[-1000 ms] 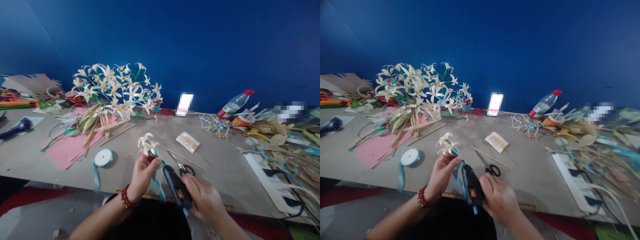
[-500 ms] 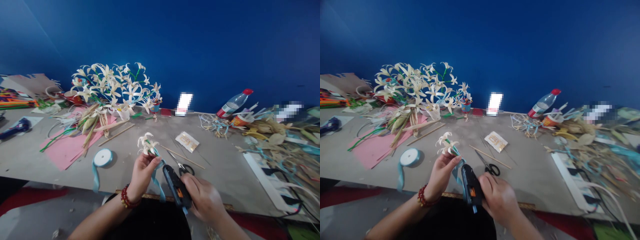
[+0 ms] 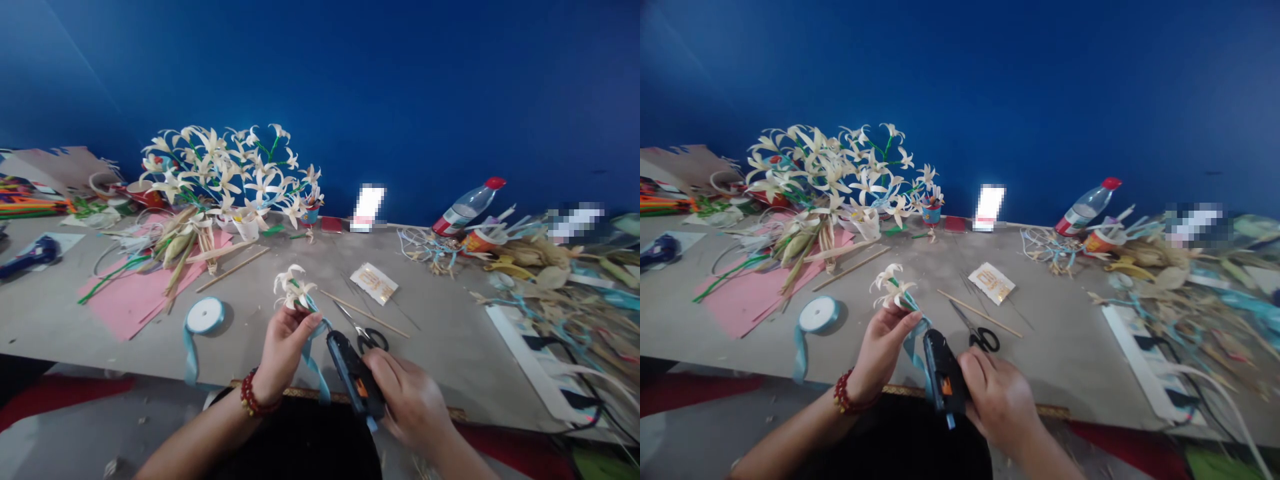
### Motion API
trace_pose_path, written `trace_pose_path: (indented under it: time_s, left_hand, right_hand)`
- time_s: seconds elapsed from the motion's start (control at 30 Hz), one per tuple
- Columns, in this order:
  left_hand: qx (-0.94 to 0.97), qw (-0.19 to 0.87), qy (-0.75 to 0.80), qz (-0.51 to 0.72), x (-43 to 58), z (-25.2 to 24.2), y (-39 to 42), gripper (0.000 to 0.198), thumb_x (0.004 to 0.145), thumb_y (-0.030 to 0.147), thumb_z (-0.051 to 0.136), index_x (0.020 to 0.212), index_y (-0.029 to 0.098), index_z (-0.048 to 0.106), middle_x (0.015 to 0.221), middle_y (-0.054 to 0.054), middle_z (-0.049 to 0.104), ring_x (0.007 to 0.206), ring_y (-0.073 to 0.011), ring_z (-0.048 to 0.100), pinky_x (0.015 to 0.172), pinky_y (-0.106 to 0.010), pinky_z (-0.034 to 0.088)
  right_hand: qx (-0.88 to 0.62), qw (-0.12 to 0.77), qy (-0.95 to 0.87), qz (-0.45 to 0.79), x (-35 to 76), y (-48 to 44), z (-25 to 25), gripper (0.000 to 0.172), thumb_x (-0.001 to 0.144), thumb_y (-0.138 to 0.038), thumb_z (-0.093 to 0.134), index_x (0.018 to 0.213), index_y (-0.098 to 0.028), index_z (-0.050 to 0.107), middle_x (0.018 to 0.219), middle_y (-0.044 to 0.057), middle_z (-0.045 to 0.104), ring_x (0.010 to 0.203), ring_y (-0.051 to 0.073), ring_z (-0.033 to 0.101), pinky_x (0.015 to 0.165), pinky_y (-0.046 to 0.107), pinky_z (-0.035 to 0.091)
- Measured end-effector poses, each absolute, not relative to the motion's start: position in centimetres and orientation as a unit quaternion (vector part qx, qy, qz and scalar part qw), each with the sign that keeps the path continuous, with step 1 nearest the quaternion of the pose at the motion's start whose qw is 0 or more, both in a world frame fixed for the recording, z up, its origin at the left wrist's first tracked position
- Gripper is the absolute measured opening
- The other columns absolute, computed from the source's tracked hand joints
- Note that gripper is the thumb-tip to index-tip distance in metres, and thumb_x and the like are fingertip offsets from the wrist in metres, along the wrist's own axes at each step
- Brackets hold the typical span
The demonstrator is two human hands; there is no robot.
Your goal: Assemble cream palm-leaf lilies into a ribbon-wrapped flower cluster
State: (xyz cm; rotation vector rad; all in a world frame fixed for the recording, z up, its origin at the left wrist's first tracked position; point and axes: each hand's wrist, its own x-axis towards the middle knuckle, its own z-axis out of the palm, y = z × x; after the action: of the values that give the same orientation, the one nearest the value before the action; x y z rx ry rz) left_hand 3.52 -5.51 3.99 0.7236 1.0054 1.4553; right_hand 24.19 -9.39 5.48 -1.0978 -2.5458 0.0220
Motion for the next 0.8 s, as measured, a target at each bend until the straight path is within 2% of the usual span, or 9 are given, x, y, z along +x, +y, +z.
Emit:
trace_pose_path:
  time_s: [0.27, 0.47, 0.63, 0.8]
  left_hand:
    - [0.308, 0.570, 0.440, 0.622, 3.4, 4.1, -5.7, 0.017, 0.075, 0.026, 0.079, 0.080, 0.016, 0.067, 0.075, 0.000, 0.063, 0.071, -0.0120, 0.056, 0.071, -0.023, 0.047]
    - [0.306, 0.570, 0.447, 0.618, 3.4, 4.0, -5.6, 0.018, 0.074, 0.028, 0.079, 0.081, 0.016, 0.068, 0.075, -0.001, 0.064, 0.070, -0.0128, 0.058, 0.070, -0.024, 0.048]
    - [0.292, 0.573, 0.450, 0.620, 3.2, 3.8, -5.6, 0.018, 0.073, 0.027, 0.081, 0.079, 0.016, 0.068, 0.074, 0.001, 0.065, 0.070, -0.0113, 0.058, 0.070, -0.022, 0.048]
    - [0.282, 0.576, 0.455, 0.618, 2.9, 3.6, -5.8, 0.018, 0.072, 0.026, 0.082, 0.080, 0.015, 0.070, 0.076, 0.000, 0.067, 0.072, -0.0111, 0.059, 0.070, -0.021, 0.048]
  right_hand:
    - [-0.403, 0.172, -0.899, 0.016, 24.2, -9.5, 5.4, 0.019, 0.083, -0.018, 0.044, 0.099, -0.018, 0.055, 0.085, 0.010, 0.069, 0.070, 0.022, 0.066, 0.061, 0.027, 0.051]
    - [-0.407, 0.210, -0.889, 0.013, 24.1, -9.8, 5.6, 0.018, 0.083, -0.017, 0.043, 0.097, -0.018, 0.054, 0.082, 0.009, 0.069, 0.066, 0.022, 0.066, 0.058, 0.028, 0.050]
    - [-0.449, 0.253, -0.857, 0.003, 25.8, -9.3, 5.7, 0.024, 0.078, -0.012, 0.043, 0.099, -0.021, 0.053, 0.080, 0.006, 0.070, 0.062, 0.020, 0.066, 0.055, 0.027, 0.049]
    - [-0.574, 0.167, -0.797, -0.087, 30.5, -6.1, 4.4, 0.026, 0.082, -0.020, 0.051, 0.108, -0.020, 0.056, 0.081, 0.007, 0.072, 0.064, 0.024, 0.069, 0.053, 0.028, 0.046]
